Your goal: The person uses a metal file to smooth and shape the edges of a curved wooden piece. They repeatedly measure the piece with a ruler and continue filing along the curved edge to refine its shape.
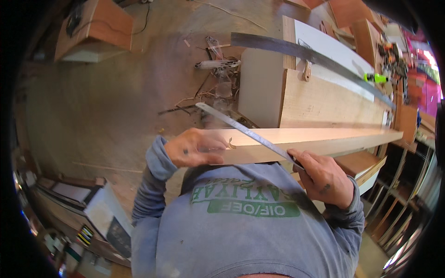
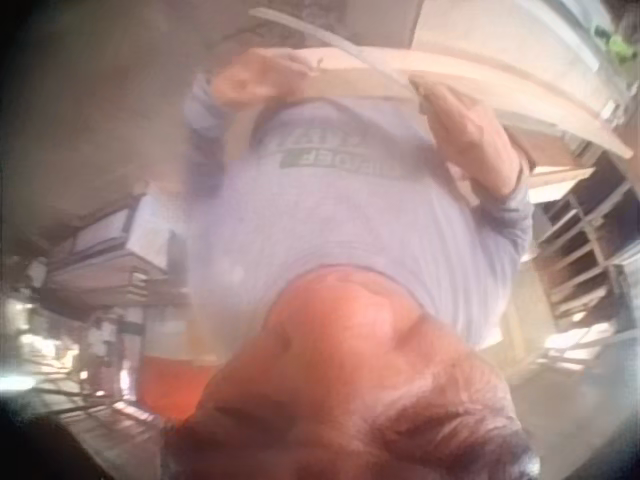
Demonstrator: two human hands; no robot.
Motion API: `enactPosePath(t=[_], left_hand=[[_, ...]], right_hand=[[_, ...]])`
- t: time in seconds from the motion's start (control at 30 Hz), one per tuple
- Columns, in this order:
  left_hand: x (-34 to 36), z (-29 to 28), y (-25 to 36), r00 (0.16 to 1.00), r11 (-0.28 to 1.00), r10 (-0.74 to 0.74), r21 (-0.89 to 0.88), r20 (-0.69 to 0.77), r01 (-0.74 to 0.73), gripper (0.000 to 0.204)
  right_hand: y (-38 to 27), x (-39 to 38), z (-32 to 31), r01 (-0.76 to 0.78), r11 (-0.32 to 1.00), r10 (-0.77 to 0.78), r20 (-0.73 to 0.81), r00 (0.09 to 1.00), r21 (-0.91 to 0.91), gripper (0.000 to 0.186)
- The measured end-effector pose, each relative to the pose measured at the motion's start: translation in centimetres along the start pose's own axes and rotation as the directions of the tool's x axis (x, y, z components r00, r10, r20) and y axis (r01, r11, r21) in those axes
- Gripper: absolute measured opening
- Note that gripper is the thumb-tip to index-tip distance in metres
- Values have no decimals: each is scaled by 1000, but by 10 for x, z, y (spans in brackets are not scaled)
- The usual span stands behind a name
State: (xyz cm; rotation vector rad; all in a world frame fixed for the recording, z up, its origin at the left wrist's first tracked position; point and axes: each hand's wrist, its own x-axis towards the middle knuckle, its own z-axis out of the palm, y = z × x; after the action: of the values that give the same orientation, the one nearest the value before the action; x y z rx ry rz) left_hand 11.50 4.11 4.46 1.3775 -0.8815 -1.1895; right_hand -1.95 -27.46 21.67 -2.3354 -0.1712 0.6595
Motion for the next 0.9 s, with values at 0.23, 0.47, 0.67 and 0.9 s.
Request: enactPosePath(t=[0.23,0.47,0.67,0.9], left_hand=[[-14,18,36,980,884,-114,433,-165,176,48],[-24,51,23,911,659,178,733,-372,170,88],[-18,70,1,910,620,242,775,-337,122,78],[-14,75,1,885,601,268,784,-381,156,69]], right_hand=[[12,-18,11,-111,994,110,14,994,3,56],[-14,-9,10,-52,996,68,259,964,-70,57],[-16,8,20,-37,996,60,306,950,-82,47],[-30,3,1,-87,959,178,338,924,-269,23]])
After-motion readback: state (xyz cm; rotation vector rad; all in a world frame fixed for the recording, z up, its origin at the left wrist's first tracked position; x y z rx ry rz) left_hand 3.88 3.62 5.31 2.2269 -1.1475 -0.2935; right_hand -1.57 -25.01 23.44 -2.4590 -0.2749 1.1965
